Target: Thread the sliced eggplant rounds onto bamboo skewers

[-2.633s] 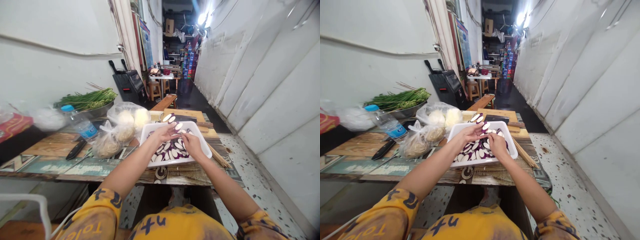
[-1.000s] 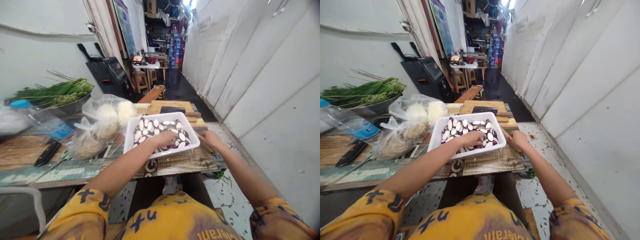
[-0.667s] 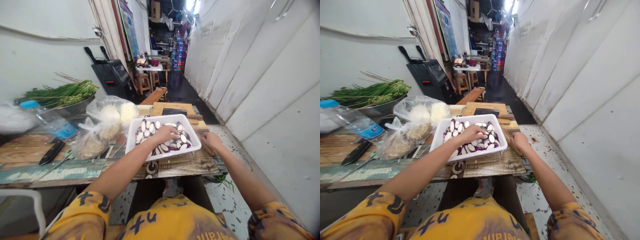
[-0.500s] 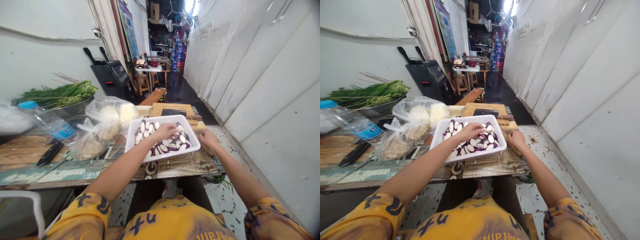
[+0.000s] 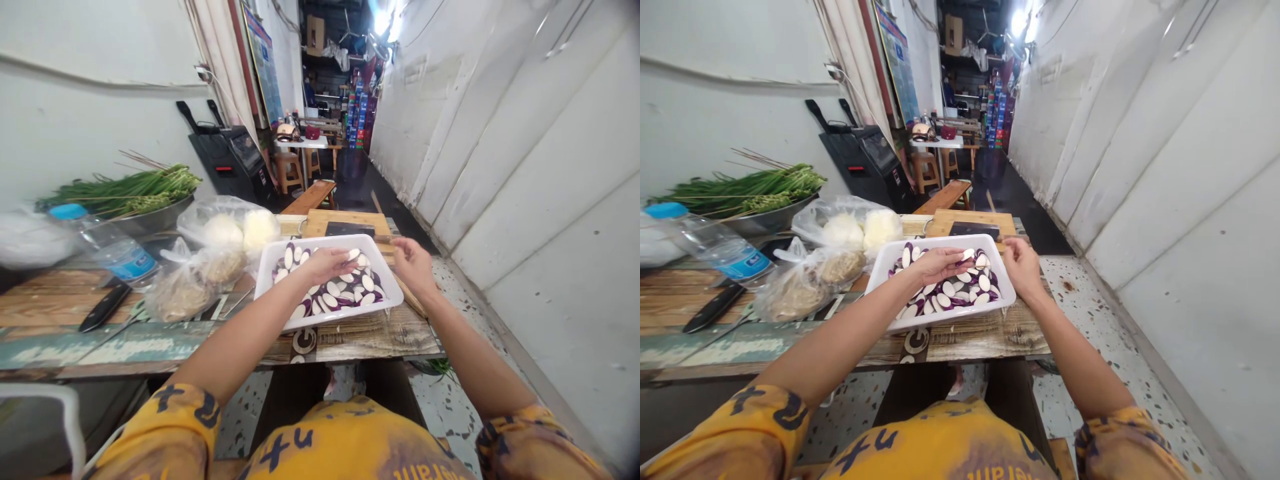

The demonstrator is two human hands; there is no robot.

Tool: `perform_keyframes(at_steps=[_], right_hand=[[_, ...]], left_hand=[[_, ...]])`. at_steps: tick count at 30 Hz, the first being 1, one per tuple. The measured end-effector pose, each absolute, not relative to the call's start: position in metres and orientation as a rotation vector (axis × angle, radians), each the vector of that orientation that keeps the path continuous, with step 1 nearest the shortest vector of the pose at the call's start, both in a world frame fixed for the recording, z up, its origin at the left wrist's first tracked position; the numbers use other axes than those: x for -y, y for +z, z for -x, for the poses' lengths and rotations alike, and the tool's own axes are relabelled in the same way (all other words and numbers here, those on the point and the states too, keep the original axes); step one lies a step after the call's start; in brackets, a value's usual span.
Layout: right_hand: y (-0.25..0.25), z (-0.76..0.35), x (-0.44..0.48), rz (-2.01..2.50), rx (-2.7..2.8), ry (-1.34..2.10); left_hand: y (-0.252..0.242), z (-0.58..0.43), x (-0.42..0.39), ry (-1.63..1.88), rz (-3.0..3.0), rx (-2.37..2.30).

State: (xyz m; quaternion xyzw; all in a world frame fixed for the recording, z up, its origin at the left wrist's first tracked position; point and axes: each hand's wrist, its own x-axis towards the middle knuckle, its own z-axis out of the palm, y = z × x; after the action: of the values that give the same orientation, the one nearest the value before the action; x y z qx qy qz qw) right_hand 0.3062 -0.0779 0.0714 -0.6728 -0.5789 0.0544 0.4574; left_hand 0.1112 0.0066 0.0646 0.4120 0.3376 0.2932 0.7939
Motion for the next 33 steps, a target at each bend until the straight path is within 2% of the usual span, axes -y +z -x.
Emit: perform_keyframes(at_steps=[3,11,33], right_hand=[[0.07,-0.28,0.108,1.661,1.581,0.292],[0.049,-0.259,0.142,1.765,1.666,0.069],[0.044,-0.257,0.144,1.765,1.758,0.013]], left_hand=[[0.062,-0.112,-0.013,0.737,-0.779,-0.771],[0.062,-0.104,-0.029,0.938,-0.519,-0.821],[0.068,-0.104,-0.031,0.935,-0.417,-0.806]])
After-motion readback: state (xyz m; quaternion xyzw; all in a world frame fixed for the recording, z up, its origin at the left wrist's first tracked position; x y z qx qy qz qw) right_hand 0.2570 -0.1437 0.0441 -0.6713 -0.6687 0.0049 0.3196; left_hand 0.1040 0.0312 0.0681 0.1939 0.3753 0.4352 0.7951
